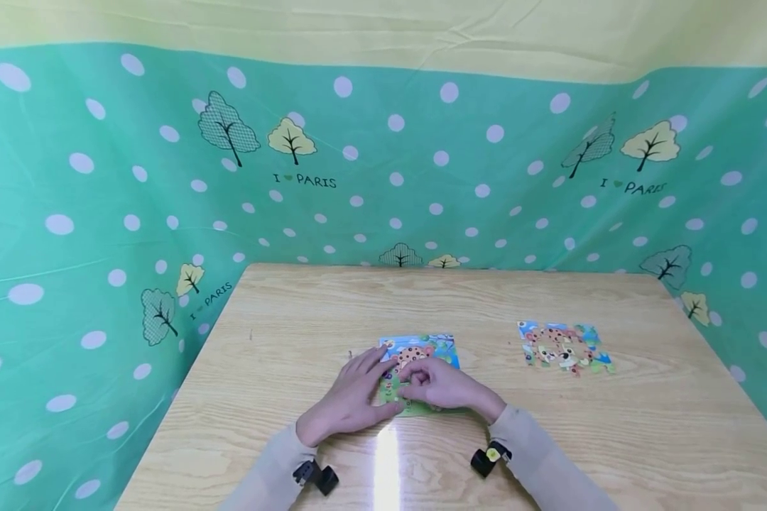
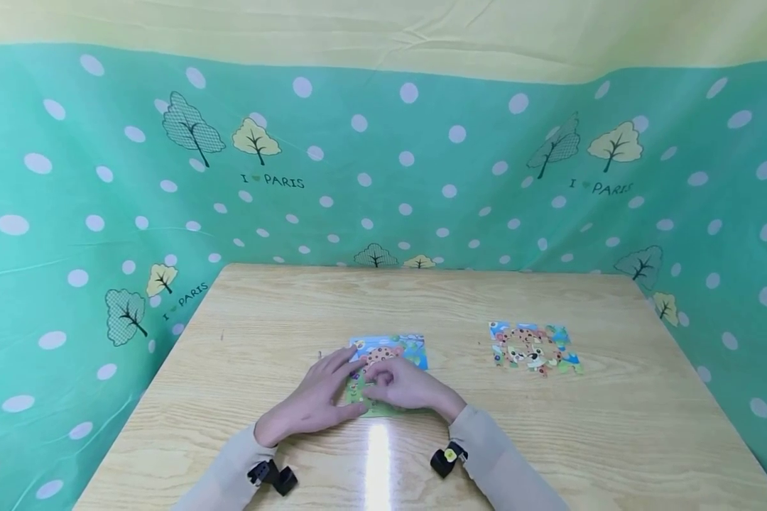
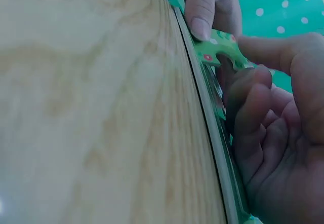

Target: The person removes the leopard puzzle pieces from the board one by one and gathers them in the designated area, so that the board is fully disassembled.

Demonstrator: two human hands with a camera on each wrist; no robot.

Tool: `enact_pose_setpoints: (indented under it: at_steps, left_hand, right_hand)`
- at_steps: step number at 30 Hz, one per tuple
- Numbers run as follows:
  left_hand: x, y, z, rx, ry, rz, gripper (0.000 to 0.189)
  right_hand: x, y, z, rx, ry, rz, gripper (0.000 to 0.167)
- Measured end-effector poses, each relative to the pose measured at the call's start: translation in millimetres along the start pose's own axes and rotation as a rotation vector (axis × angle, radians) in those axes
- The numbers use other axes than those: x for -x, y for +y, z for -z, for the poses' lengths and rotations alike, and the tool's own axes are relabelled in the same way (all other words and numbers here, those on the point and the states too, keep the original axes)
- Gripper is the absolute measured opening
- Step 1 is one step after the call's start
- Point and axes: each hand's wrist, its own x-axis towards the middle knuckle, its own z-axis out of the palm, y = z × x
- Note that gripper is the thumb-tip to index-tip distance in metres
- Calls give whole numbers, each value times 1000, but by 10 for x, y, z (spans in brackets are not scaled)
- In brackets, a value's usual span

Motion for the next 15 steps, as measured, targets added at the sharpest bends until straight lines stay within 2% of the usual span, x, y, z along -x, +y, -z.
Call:
enact_pose_setpoints:
  at_steps: [15]
  left_hand:
    - [-5, -17, -23, 0, 26, -23, 86]
  right_hand:
    - [6, 7, 69, -124, 35, -47, 24]
